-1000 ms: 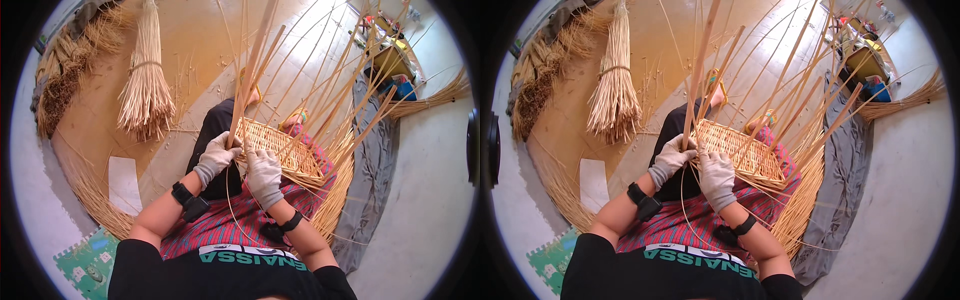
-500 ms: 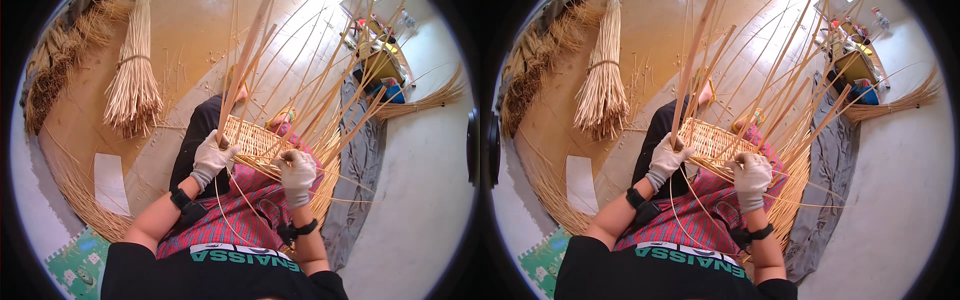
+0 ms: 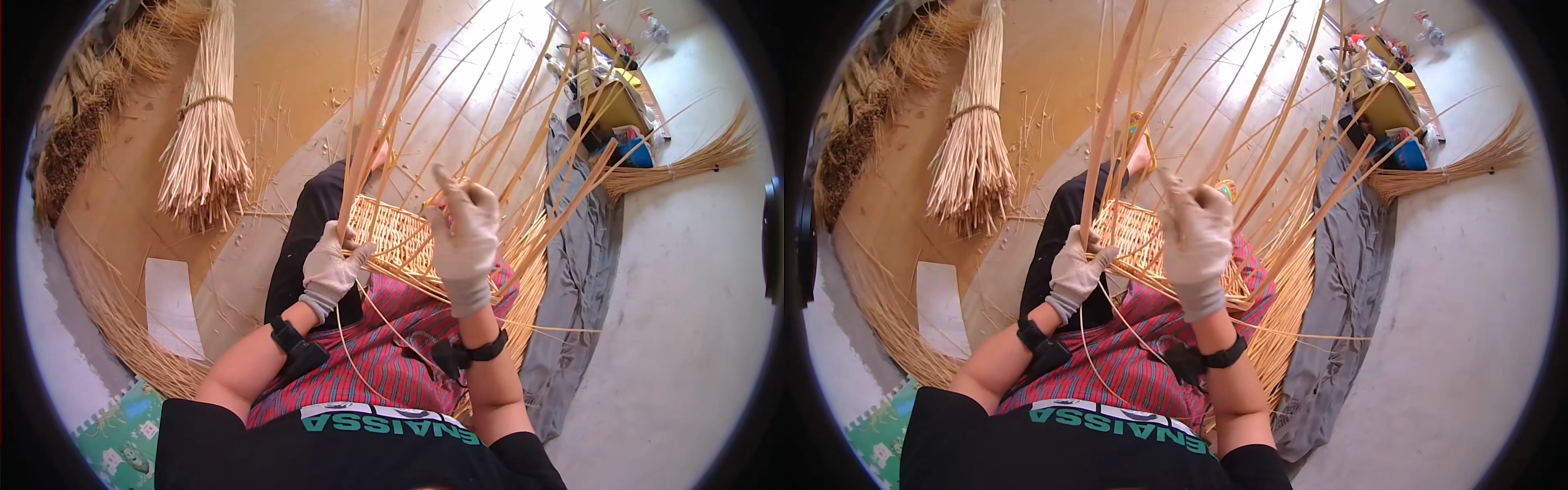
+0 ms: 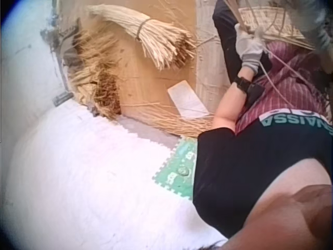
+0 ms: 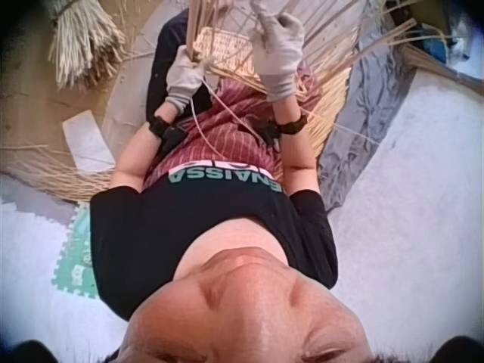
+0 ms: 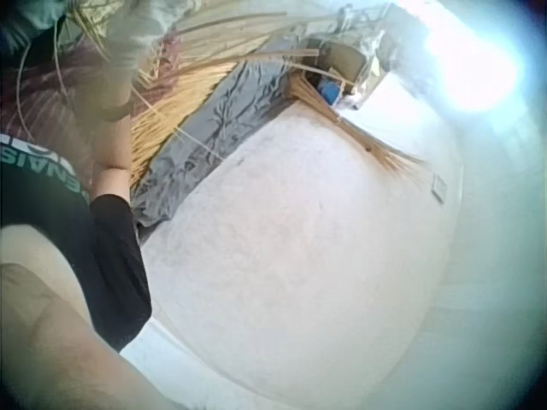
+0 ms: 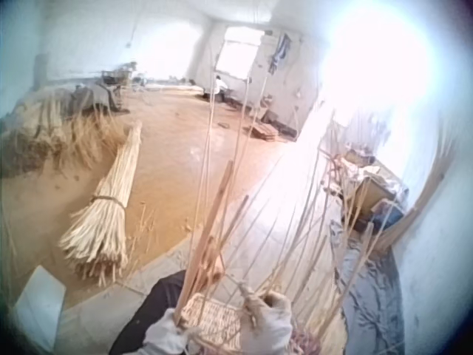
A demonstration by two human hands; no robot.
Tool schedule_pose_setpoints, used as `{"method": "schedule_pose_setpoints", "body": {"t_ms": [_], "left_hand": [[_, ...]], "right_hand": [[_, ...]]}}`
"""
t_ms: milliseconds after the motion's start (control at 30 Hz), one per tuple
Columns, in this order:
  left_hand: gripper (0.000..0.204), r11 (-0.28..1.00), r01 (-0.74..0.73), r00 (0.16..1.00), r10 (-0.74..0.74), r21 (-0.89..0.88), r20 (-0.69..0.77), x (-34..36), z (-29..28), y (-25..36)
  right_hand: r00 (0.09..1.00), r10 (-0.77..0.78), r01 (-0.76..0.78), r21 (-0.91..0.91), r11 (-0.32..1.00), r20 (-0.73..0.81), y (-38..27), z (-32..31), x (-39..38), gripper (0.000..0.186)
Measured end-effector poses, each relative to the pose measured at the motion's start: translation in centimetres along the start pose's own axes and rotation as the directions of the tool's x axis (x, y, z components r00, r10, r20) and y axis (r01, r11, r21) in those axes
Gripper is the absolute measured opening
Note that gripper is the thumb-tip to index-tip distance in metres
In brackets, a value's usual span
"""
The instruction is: The person is weaving a wicker basket, using thin wood or reed strips to build the sides.
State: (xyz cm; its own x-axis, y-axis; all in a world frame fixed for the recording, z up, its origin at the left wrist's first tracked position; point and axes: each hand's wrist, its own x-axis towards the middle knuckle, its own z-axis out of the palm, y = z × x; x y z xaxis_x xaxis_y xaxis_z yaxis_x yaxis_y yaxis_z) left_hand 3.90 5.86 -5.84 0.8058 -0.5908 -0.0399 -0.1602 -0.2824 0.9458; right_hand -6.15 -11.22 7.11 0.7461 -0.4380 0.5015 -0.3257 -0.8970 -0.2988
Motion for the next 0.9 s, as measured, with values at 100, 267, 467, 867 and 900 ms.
{"method": "schedule_pose_setpoints", "body": {"t_ms": [100,267,467,867,900], "left_hand": [[0.045,0.997,0.039,0.999,-0.039,-0.072,0.012,0.0,0.1,0.0],[0.043,0.998,0.043,0.999,-0.042,-0.054,0.018,0.1,-0.1,0.0],[0.047,0.999,-0.006,1.000,0.005,-0.040,-0.011,0.3,0.0,-0.2],[0.046,1.000,0.031,0.999,-0.031,0.004,0.020,0.6,-0.1,0.0],[0.047,0.997,0.076,0.995,-0.075,-0.019,0.062,0.6,-0.3,0.3]], "right_hand": [[0.992,-0.006,0.013,-0.055,0.998,0.130,-2.8,1.3,2.7,0.080],[0.985,-0.149,0.154,-0.059,0.986,0.093,-4.2,0.8,0.0,0.078],[0.986,0.168,-0.166,-0.171,0.971,-0.003,-0.9,-0.9,-7.7,0.027],[0.873,0.154,-0.113,-0.115,0.987,0.463,-0.6,4.1,-5.2,0.017],[0.874,0.164,-0.123,-0.117,0.985,0.458,-0.7,4.3,-5.1,0.017]]}}
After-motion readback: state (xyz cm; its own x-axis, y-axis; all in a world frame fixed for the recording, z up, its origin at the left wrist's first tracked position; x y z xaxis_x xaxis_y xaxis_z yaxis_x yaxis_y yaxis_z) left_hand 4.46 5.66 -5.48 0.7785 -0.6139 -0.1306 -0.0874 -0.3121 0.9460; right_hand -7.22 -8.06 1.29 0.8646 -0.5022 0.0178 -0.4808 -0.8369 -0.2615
